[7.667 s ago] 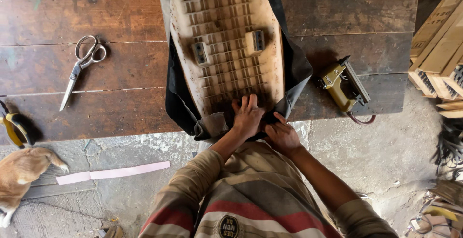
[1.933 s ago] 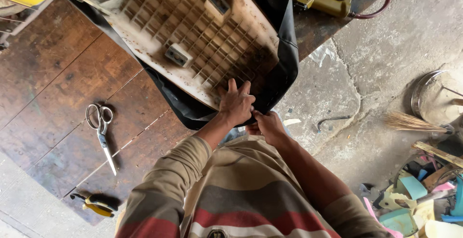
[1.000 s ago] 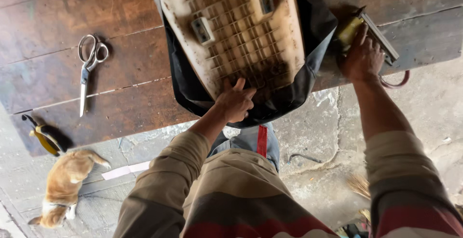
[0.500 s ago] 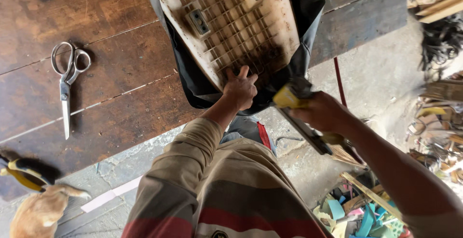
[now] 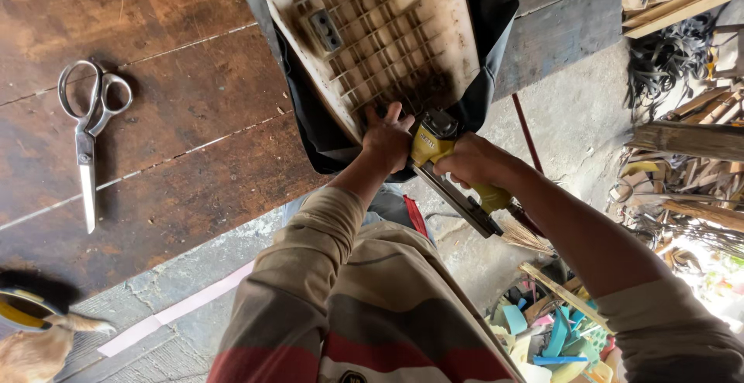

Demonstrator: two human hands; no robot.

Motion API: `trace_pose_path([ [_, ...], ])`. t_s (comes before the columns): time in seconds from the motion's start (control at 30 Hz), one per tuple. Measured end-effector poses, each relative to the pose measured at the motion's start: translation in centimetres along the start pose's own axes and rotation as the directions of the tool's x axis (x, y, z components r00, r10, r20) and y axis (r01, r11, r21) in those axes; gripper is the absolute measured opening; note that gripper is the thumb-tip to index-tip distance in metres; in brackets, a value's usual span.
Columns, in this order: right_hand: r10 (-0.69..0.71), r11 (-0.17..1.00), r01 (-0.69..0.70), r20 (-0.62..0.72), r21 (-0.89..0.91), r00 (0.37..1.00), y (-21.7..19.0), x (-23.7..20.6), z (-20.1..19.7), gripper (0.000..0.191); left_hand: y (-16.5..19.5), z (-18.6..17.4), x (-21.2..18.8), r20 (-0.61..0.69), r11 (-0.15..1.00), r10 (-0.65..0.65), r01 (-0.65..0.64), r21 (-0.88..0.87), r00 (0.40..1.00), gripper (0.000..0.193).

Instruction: The person reupholsters a motorcycle seat by pulling black fabric over the seat base and securing it with a staple gun. The person repeatedly flips the seat, stretches the fabric, and staples the edges to the underside of the seat base.

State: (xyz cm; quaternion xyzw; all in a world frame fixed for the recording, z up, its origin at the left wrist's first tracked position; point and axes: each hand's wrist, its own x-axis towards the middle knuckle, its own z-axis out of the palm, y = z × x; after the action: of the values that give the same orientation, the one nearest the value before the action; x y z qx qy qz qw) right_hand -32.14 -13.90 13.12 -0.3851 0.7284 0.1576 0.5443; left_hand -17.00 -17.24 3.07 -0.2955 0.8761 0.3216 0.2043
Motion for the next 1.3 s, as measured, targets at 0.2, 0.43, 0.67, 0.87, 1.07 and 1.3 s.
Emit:
trace_pose_path([
  [0.2, 0.094, 0.989, -0.101, 0.064, 0.109, 0.993, 0.7, 1.0, -0.9, 0.021, -0.2, 0.2, 0.4, 0.032, 1.000, 0.007, -0.007, 0.001, 0.999, 0.040],
  [0.43, 0.110, 0.935, -0.151, 0.143, 0.321, 0.984, 3.2, 2.4, -0.2, 0.018, -0.4, 0.6, 0.8, 0.004, 1.000, 0.009, -0.009, 0.008, 1.000, 0.036],
  [0.67, 0.059, 0.940, -0.064, 0.026, 0.334, 0.998, 6.1, -0.1, -5.7, 0.025, -0.6, 0.6, 0.7, -0.029, 1.000, 0.018, -0.018, -0.018, 0.999, 0.028],
  [0.87, -0.087, 0.850, 0.181, -0.208, 0.494, 0.974, 13.8, -4.9, -16.2, 0.026, -0.6, -0.9, 0.1, 0.040, 1.000, 0.011, -0.012, 0.028, 0.999, 0.032],
  [1.07, -0.077, 0.774, 0.211, -0.242, 0.597, 0.967, 16.8, -1.4, -18.1, 0.027, -1.0, 0.2, 1.0, 0.096, 0.999, -0.016, 0.020, -0.044, 0.995, 0.029],
  [1.3, -0.467, 0.711, 0.412, -0.056, 0.570, 0.883, 17.4, 1.0, -12.1, 0.027, -0.7, -1.2, 1.5, 0.089, 0.997, -0.053, 0.058, -0.049, 0.995, 0.046],
])
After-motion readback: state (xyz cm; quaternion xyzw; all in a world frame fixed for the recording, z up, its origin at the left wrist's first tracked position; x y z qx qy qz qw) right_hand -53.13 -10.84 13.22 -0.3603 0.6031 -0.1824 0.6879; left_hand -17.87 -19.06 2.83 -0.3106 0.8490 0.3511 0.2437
